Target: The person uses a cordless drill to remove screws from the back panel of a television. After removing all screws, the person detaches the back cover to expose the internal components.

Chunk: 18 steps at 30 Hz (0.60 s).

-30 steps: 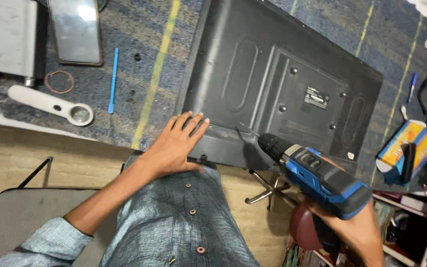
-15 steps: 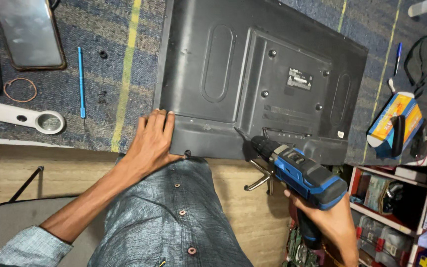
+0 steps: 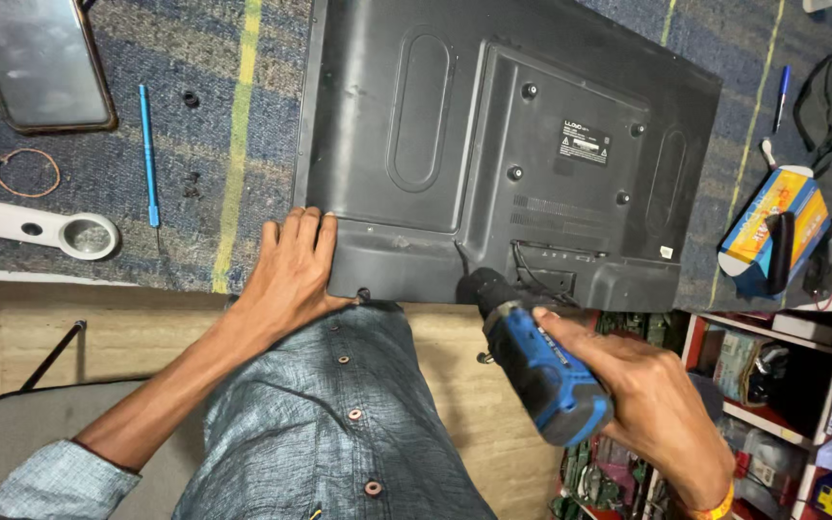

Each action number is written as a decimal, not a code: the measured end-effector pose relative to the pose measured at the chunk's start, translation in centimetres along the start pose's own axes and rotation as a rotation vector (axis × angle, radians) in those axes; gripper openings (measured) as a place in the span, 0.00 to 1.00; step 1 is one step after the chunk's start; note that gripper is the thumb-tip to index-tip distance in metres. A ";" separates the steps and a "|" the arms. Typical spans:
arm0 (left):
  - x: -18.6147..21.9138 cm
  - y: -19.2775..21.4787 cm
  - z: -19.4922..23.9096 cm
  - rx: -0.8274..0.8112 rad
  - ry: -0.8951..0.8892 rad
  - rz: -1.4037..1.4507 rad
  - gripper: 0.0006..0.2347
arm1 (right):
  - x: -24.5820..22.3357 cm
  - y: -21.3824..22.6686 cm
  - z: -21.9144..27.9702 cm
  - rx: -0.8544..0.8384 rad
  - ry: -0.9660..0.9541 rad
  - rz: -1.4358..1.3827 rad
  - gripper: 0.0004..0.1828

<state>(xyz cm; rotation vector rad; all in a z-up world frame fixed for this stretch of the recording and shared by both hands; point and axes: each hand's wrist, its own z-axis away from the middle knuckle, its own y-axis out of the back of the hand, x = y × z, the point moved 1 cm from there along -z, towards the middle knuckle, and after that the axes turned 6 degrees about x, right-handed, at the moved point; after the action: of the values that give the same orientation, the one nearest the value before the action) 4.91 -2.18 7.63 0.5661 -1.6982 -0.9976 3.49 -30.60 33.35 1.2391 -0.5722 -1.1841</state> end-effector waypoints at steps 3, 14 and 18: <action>0.0 0.0 0.1 0.004 -0.005 -0.003 0.50 | -1.1 0.2 -1.4 -0.251 -0.012 0.286 0.51; -0.2 -0.2 0.1 0.023 0.005 -0.004 0.50 | 0.2 -0.4 -1.0 -0.256 0.103 0.344 0.52; -0.3 -0.2 -0.1 0.040 0.011 0.019 0.49 | 1.3 -0.3 -0.1 -0.004 0.026 -0.004 0.46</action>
<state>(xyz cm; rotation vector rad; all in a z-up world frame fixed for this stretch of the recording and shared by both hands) 5.09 -2.12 7.28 0.5799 -1.7138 -0.9472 3.88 -31.69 32.80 1.2512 -0.5483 -1.1711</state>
